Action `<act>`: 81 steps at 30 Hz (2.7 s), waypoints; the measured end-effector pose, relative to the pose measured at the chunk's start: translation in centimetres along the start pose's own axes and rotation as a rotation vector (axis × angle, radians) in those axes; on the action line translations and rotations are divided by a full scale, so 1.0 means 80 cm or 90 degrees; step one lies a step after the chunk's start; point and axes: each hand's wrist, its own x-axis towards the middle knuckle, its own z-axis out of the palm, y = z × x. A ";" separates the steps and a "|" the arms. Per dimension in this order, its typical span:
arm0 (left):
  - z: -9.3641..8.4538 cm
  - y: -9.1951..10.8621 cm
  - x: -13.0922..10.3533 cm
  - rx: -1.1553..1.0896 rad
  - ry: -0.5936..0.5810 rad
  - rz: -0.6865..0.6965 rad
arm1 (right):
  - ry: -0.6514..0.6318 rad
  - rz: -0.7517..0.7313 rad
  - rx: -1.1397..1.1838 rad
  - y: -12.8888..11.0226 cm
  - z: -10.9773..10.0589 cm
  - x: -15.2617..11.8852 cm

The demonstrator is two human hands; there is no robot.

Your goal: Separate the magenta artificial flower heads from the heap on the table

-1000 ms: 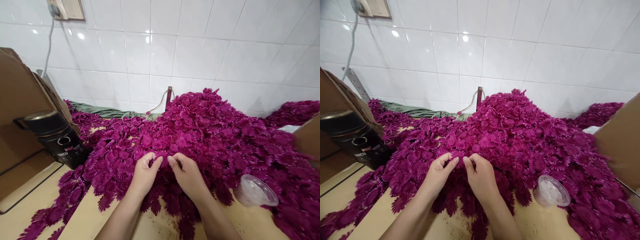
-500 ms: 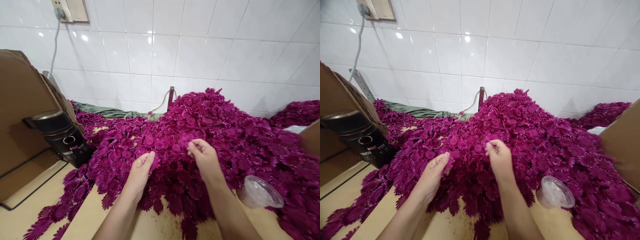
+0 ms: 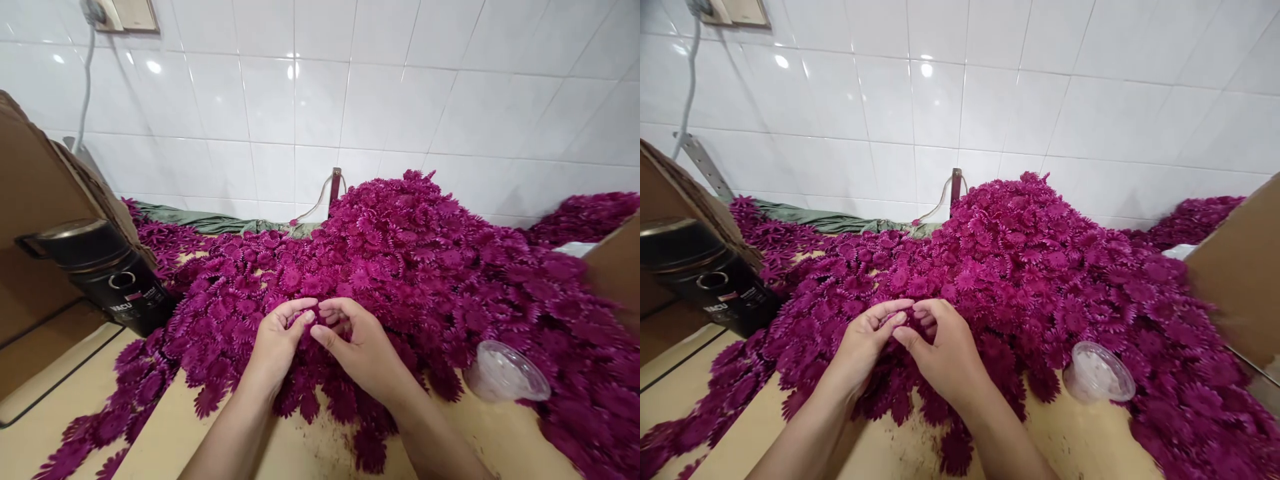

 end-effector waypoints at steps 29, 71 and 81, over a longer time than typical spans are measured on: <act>0.003 -0.005 -0.008 0.072 -0.007 0.024 | -0.082 0.030 0.054 -0.001 0.010 0.003; -0.001 -0.003 -0.001 0.084 -0.013 0.065 | -0.072 0.046 0.122 -0.002 0.006 0.011; -0.006 -0.003 -0.008 0.126 -0.002 0.134 | 0.109 0.105 0.292 0.008 -0.002 0.033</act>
